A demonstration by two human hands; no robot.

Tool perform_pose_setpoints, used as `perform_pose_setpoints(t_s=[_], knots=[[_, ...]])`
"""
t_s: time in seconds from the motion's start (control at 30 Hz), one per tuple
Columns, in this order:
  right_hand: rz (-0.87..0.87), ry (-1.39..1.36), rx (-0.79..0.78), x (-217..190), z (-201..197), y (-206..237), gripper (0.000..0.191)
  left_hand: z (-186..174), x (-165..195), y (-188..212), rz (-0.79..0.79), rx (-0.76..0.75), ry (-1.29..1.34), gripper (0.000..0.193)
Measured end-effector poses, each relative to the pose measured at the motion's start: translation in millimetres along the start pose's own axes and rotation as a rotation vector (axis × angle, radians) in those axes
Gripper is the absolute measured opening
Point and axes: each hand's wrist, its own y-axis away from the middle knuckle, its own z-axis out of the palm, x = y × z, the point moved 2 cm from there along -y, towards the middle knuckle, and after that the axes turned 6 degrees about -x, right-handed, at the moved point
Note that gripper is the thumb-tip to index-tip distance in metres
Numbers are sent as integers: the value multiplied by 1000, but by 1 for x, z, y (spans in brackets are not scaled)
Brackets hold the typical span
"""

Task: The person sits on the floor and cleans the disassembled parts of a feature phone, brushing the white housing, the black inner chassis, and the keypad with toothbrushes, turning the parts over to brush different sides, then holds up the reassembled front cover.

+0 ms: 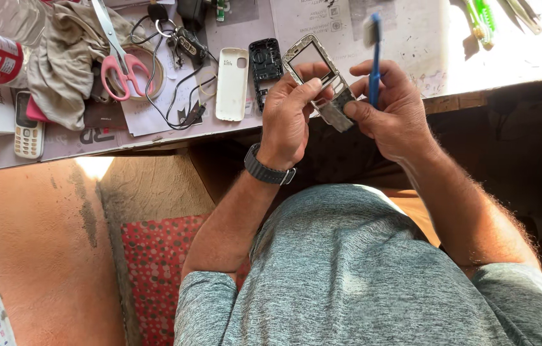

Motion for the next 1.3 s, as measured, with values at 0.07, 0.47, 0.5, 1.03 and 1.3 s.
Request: perform_pose_setpoints(t_s=[0.07,0.47,0.5,1.03,1.3], knots=[[-19,152,3,-1,2,-3,47,0,-5,-2,-25,19,35,20],[-85,-54,113,-25,-7,-25,40,25,15,-45,-13,30,-43,24],[-100,-56,104,-30,-10,-21,39,29,18,-41,-28,1,-32,23],[-24,-267,10,-15,-22,-18,38,20,10,-30,17,-85,-124,24],[-102,520,-16,-21,-19,-20,37,11,13,-32,-69,-20,-289,25]])
